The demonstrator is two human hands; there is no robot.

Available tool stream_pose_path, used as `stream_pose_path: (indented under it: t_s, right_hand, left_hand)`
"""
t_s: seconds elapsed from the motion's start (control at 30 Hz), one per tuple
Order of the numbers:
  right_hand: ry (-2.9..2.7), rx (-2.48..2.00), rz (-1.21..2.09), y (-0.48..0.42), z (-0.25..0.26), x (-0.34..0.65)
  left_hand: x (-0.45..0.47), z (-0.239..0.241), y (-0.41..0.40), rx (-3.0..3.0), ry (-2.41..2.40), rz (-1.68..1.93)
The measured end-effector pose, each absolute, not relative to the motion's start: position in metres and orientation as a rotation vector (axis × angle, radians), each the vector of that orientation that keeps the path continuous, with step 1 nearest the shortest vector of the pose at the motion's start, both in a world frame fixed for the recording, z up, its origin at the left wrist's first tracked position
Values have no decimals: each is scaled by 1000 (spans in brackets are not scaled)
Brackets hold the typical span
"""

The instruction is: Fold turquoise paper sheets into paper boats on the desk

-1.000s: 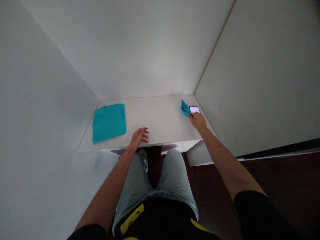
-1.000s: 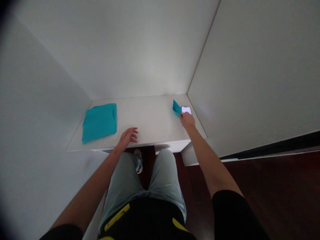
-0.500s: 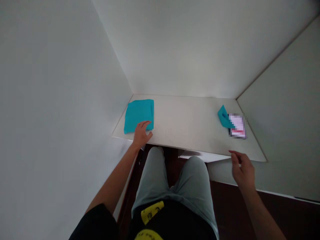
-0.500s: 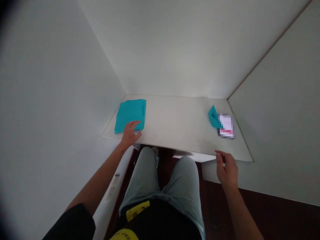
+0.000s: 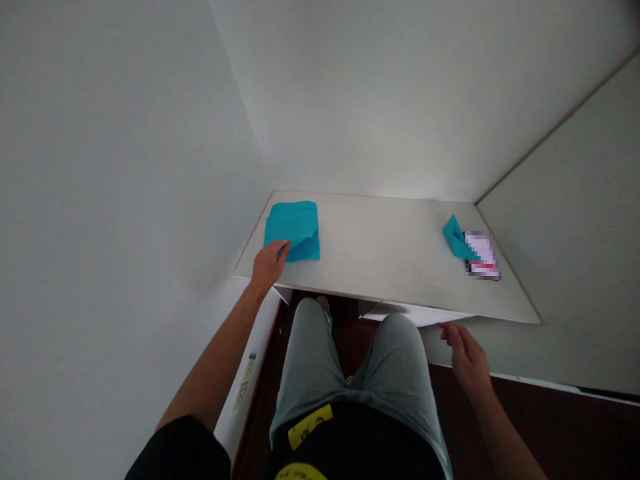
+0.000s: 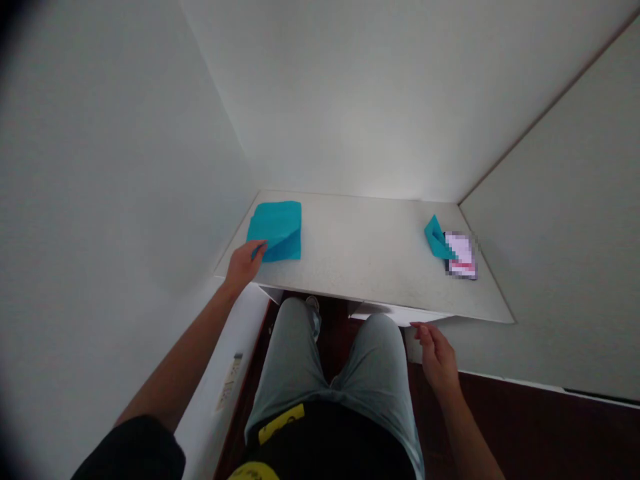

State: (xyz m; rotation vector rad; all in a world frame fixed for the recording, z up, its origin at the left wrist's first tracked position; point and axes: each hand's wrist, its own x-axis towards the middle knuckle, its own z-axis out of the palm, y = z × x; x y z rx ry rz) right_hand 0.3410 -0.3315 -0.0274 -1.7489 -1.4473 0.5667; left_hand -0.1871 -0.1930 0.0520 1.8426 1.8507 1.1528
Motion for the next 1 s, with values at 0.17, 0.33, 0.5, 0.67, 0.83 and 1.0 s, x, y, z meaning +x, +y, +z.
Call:
stream_pose_path:
  t_s: [0.17, 0.33, 0.5, 0.67, 0.83, 1.0]
  right_hand:
    - [-1522, -1686, 554, -324, -14, 320]
    - [-1688, -1392, 439, -320, 32, 262]
    - [-2187, -1172, 365, -295, 60, 208]
    - [-2306, -1397, 349, -250, 35, 206]
    - [-2245, -1495, 609, -226, 10, 234]
    - [-2054, -1606, 784, -205, 3, 253]
  left_hand:
    - [-176, 97, -208, 1097, 1384, 1747]
    - [-133, 67, -239, 622, 1243, 1900]
    - [-60, 19, -265, 416, 1361, 1590]
    - [-14, 12, -283, 426, 1282, 1354]
    - [-23, 29, -305, 896, 898, 1009]
    - [-41, 44, -277, 1731, 1050, 902]
